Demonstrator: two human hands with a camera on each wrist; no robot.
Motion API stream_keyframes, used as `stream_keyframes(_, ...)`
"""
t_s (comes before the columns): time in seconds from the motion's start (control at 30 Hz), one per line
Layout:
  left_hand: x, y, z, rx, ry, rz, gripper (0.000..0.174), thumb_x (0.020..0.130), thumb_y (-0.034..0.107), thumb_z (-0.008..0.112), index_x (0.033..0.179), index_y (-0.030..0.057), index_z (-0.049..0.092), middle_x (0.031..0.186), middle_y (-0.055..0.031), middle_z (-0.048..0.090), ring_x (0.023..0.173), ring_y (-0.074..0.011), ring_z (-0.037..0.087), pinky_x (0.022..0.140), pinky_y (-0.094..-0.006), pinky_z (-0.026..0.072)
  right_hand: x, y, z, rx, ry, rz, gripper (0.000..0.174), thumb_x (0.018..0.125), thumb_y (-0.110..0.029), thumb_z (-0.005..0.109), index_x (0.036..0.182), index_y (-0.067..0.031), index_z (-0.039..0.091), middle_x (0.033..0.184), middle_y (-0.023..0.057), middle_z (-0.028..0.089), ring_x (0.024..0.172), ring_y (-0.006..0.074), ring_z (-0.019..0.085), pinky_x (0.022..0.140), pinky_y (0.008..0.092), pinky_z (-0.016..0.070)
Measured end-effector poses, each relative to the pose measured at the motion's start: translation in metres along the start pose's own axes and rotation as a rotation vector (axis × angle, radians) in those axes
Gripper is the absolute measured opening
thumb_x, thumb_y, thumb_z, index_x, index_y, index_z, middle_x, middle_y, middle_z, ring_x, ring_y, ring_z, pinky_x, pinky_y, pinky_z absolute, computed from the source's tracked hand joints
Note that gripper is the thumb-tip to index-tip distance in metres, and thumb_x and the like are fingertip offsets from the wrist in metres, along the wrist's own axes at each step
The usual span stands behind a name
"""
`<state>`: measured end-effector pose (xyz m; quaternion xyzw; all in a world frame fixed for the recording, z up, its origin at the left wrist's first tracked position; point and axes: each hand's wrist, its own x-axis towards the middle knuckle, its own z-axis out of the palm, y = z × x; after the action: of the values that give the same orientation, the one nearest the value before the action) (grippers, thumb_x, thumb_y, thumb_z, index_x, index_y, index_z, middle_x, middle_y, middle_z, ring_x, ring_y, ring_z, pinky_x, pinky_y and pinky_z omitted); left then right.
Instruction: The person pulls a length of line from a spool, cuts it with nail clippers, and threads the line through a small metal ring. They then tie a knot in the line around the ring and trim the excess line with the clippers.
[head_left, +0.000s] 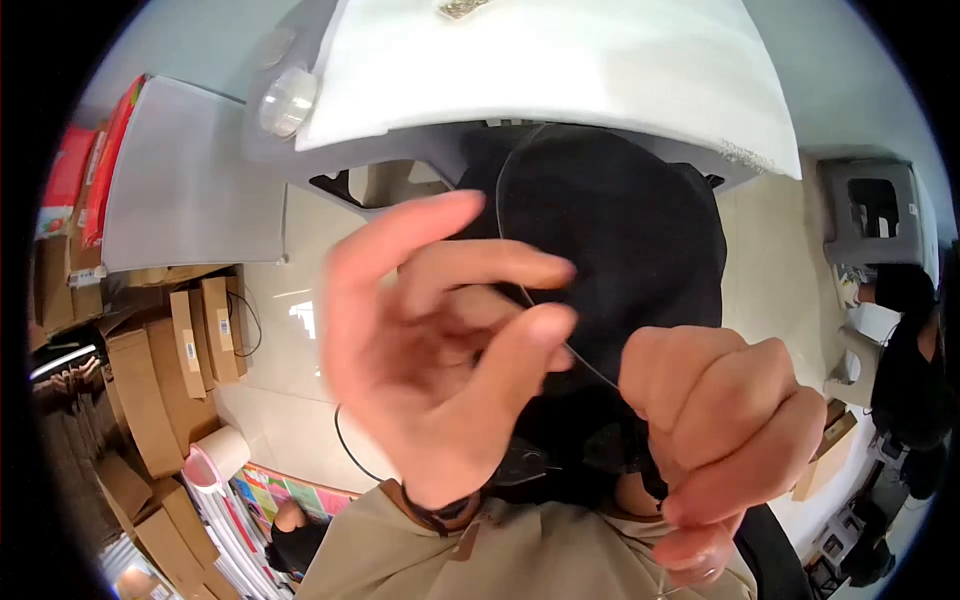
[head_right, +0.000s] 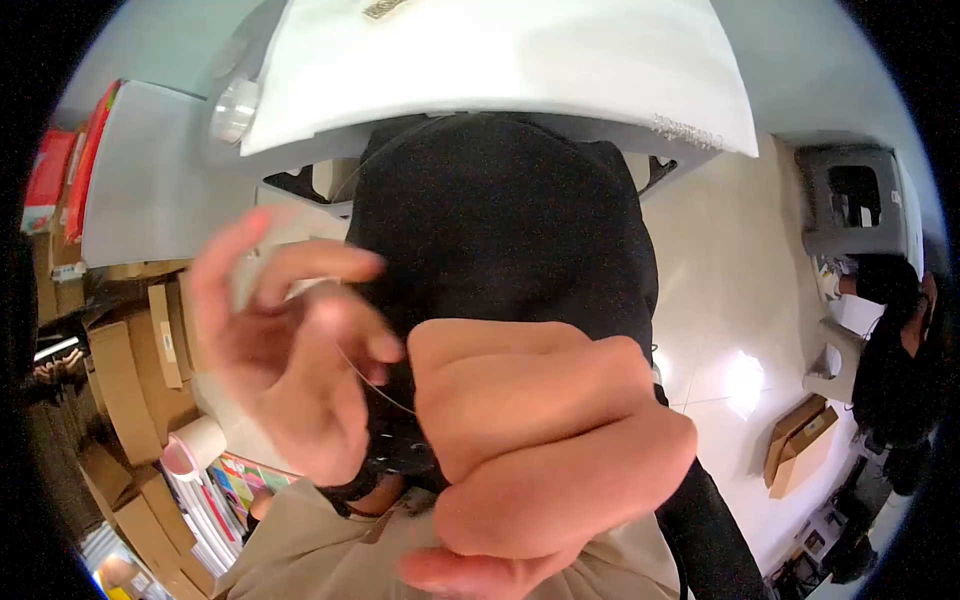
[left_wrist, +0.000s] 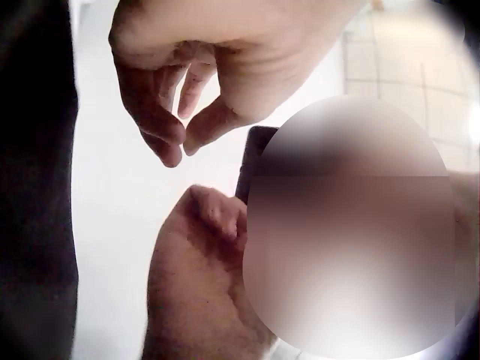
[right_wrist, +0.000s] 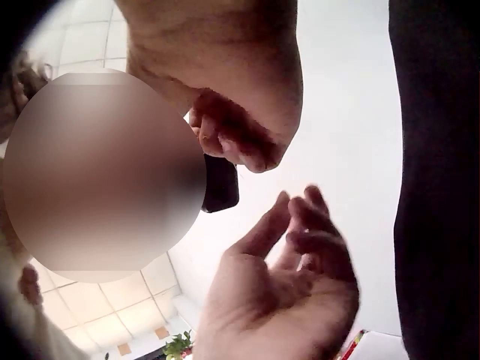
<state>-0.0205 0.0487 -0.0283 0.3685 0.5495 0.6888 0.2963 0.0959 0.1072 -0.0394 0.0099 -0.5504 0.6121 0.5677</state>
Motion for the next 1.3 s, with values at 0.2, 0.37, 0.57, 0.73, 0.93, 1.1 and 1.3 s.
stream_keyframes(0.2,-0.003,0.001,-0.017,0.030,-0.285,0.517,0.024,0.076,0.014,0.065,0.096,0.0044,0.056,0.088,-0.0098,0.046,0.048,-0.0142,0.044,0.039,-0.0186,0.0358,0.003,0.001,-0.006,0.091,-0.094,0.004,0.036,0.067,-0.013,0.077,0.062,-0.0079,0.041,0.058,0.0014,0.039,0.040,0.0122,0.026,0.038,0.0273,0.0166)
stream_keyframes(0.37,-0.001,-0.002,-0.009,-0.116,-0.407,0.588,0.010,0.070,0.013,0.075,0.074,0.0133,0.065,0.088,-0.0071,0.045,0.058,-0.0171,0.046,0.047,-0.0198,0.0390,-0.019,-0.014,-0.001,0.043,0.057,-0.008,0.036,0.071,-0.011,0.073,0.071,-0.0083,0.037,0.061,0.0021,0.035,0.036,0.0122,0.019,0.036,0.0266,0.0141)
stream_keyframes(0.57,-0.010,0.014,0.002,-0.121,-0.523,0.518,0.008,0.072,0.011,0.073,0.076,0.0131,0.066,0.089,-0.0035,0.048,0.075,-0.0191,0.048,0.054,-0.0239,0.0370,-0.009,-0.007,-0.006,0.017,-0.019,-0.003,0.033,0.073,-0.013,0.073,0.068,-0.0066,0.041,0.047,0.0030,0.038,0.032,0.0120,0.020,0.034,0.0259,0.0128)
stream_keyframes(0.73,-0.004,-0.015,0.006,-0.354,-0.458,0.539,0.008,0.070,0.009,0.073,0.074,0.0106,0.066,0.087,-0.0048,0.049,0.077,-0.0197,0.048,0.054,-0.0258,0.0352,-0.011,0.006,-0.025,0.283,-0.163,0.173,0.029,0.073,-0.009,0.070,0.053,-0.0006,0.052,0.043,0.0052,0.045,0.031,0.0159,0.033,0.033,0.0264,0.0192)
stream_keyframes(0.93,0.000,-0.012,0.032,-0.404,-0.184,0.399,0.008,0.077,0.013,0.067,0.074,0.0081,0.061,0.077,-0.0049,0.046,0.070,-0.0190,0.047,0.052,-0.0252,0.0333,-0.016,0.008,0.027,0.660,0.327,0.061,0.011,0.077,-0.004,0.065,0.072,0.0050,0.061,0.055,0.0078,0.052,0.041,0.0124,0.042,0.040,0.0214,0.0296)
stream_keyframes(1.1,0.000,-0.013,0.052,-0.362,0.086,0.412,0.018,0.084,0.018,0.058,0.068,0.0112,0.056,0.076,-0.0027,0.044,0.070,-0.0170,0.043,0.055,-0.0262,0.0334,0.009,0.007,0.009,0.257,0.197,0.237,0.018,0.075,-0.010,0.072,0.066,0.0025,0.063,0.044,0.0071,0.048,0.033,0.0115,0.034,0.036,0.0240,0.0253)
stream_keyframes(1.3,0.012,-0.012,0.006,-0.368,-0.296,0.390,0.022,0.090,0.021,0.051,0.071,0.0130,0.060,0.079,-0.0027,0.045,0.076,-0.0163,0.044,0.061,-0.0243,0.0351,0.013,0.008,-0.012,-0.018,-0.077,0.118,0.026,0.073,-0.020,0.076,0.070,-0.0021,0.059,0.050,0.0028,0.050,0.038,0.0097,0.035,0.037,0.0240,0.0254)
